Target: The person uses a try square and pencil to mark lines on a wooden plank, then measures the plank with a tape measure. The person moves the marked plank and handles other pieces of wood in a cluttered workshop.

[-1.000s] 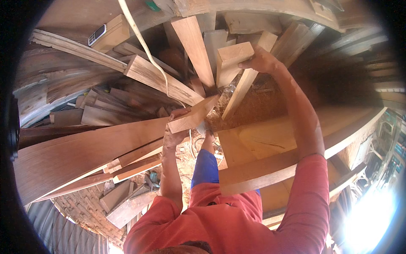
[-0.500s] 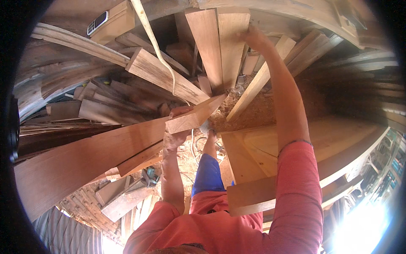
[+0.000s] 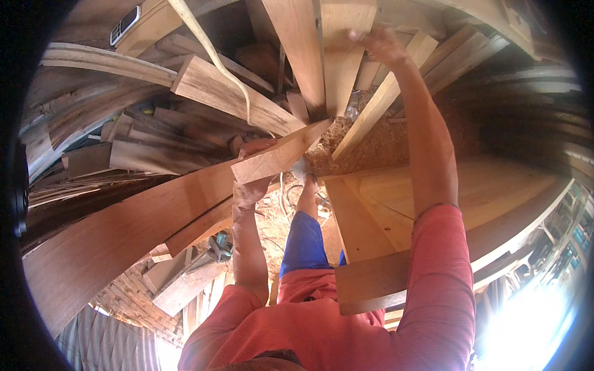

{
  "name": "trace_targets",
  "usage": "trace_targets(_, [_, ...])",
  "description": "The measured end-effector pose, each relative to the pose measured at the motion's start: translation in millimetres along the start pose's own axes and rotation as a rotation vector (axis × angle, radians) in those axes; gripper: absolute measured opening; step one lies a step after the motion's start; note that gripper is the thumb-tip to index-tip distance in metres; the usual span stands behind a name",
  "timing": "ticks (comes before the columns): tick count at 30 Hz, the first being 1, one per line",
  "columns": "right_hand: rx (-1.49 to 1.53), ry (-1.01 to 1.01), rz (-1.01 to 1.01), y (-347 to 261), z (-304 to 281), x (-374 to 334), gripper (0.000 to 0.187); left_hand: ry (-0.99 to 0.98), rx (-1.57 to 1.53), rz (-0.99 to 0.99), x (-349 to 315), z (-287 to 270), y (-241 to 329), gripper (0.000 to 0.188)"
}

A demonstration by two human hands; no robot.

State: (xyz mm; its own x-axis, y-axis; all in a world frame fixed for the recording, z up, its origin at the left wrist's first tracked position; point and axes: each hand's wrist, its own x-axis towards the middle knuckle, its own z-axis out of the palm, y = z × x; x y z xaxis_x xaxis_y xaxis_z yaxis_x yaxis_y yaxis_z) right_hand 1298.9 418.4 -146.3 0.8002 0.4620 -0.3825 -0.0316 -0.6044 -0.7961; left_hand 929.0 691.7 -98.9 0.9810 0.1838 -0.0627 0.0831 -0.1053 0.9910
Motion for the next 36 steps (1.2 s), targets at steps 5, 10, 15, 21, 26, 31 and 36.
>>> trace_targets(5, [0.070, 0.158, -0.017, 25, 15, 28, 0.078, -0.012, -0.020, 0.063, 7, -3, -9, 0.046])
trace_targets(10, [-0.018, 0.201, 0.157, 22, 25, 56, 0.080, -0.012, -0.036, 0.038, 5, -7, -13, 0.049])
trace_targets(15, [0.124, 0.368, -0.016, 28, 59, 45, 0.080, 0.019, -0.077, 0.007, 4, -8, -21, 0.048])
trace_targets(21, [0.061, 0.229, 0.021, 29, 73, 60, 0.076, 0.009, -0.032, 0.031, 9, -4, -21, 0.049])
trace_targets(26, [0.119, 0.194, 0.008, 21, 74, 56, 0.074, -0.045, 0.001, -0.062, 16, -5, -13, 0.062])
trace_targets(31, [-0.009, 0.296, -0.082, 44, 57, 57, 0.069, -0.172, -0.007, 0.224, 88, -5, -27, 0.083])
trace_targets(36, [-0.249, 0.236, 0.119, 50, 47, 53, 0.067, -0.023, -0.117, 0.005, 152, 22, -23, 0.090])
